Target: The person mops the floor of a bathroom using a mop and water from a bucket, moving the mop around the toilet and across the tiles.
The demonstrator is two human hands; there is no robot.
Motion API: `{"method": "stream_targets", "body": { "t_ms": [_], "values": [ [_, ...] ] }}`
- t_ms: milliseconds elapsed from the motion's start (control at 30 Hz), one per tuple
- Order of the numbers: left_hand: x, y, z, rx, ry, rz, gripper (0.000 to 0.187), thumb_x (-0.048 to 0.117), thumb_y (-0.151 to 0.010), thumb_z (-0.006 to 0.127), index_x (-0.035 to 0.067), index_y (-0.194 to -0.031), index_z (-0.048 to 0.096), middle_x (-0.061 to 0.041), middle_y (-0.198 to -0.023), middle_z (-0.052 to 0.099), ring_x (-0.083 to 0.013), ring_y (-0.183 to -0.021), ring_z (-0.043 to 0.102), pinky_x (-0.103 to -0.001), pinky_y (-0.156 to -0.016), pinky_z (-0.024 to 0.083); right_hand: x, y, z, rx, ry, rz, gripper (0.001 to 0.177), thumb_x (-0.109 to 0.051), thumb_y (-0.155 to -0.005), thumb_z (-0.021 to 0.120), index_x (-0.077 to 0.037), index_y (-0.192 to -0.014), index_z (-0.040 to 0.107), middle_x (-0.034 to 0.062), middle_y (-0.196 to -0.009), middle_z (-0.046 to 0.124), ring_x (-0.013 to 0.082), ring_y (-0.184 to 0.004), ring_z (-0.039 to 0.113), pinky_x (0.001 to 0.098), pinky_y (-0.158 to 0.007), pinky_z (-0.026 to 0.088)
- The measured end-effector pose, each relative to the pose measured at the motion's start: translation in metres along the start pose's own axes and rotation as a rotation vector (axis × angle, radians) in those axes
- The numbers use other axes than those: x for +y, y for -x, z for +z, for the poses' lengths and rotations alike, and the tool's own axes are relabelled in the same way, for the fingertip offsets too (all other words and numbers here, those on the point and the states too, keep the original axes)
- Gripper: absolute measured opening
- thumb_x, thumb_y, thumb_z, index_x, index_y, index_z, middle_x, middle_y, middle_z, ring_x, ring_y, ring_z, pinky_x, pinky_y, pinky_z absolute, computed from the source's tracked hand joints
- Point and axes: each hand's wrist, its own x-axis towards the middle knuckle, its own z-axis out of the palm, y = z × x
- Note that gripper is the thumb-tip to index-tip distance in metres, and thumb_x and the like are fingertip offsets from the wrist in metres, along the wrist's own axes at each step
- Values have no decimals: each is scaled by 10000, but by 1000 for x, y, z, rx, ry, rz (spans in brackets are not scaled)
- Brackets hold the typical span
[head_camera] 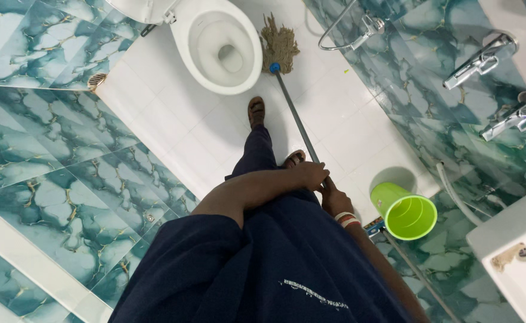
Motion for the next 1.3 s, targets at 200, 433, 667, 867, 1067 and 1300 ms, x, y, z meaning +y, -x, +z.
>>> {"method": "stream_targets", "body": {
  "t_ms": [200, 433, 667, 867, 1067, 1300],
  "values": [
    [-61, 11, -58, 18, -70, -29, 602, 476, -868, 767, 81, -1300, 627, -169, -1357, 591, -330, -1253, 628, -497, -1066, 504, -49, -62, 0, 28, 31, -24, 599, -382, -997, 465, -341, -1576, 320, 248, -959, 745, 488, -868, 714, 604, -769, 565],
    [-185, -3, -156, 66, 55, -176, 733, 392, -769, 834, 167, -1413, 566, -120, -1614, 371, -305, -1366, 526, -474, -1031, 528, -174, -166, -74, 4, 114, -79, 604, -306, -1028, 467, -268, -1593, 257, 257, -962, 738, 491, -872, 705, 609, -773, 562],
    [-323, -30, -263, 392, 91, -292, 666, 379, -803, 830, 246, -1403, 572, -117, -1601, 384, -284, -1393, 519, -454, -1062, 504, -312, -288, -165, 90, 154, -109, 527, -294, -1056, 465, -307, -1558, 303, 226, -1057, 728, 479, -950, 699, 572, -846, 558],
    [-323, -8, -299, 422, 269, -431, 708, 409, -864, 792, 298, -1485, 471, -178, -1627, 304, -346, -1325, 560, -469, -1042, 508, -353, -290, -204, 22, 200, -103, 575, -210, -1026, 474, -275, -1566, 285, 238, -1029, 737, 454, -948, 720, 557, -839, 580],
    [-281, -17, -215, 230, 188, -258, 876, 452, -806, 852, 319, -1535, 385, -257, -1613, 266, -406, -1322, 543, -496, -1045, 495, -270, -231, -146, -1, 164, -72, 612, -228, -1037, 467, -259, -1596, 218, 271, -1020, 732, 481, -929, 718, 579, -856, 564],
    [-180, 1, -99, 57, 151, 22, 967, 370, -777, 829, 295, -1599, 325, -351, -1569, 321, -404, -1228, 627, -477, -1044, 512, -142, -109, -66, 5, 113, 39, 602, -356, -1042, 473, -317, -1601, 254, 266, -1028, 738, 488, -948, 710, 583, -871, 563]
  ]
}}
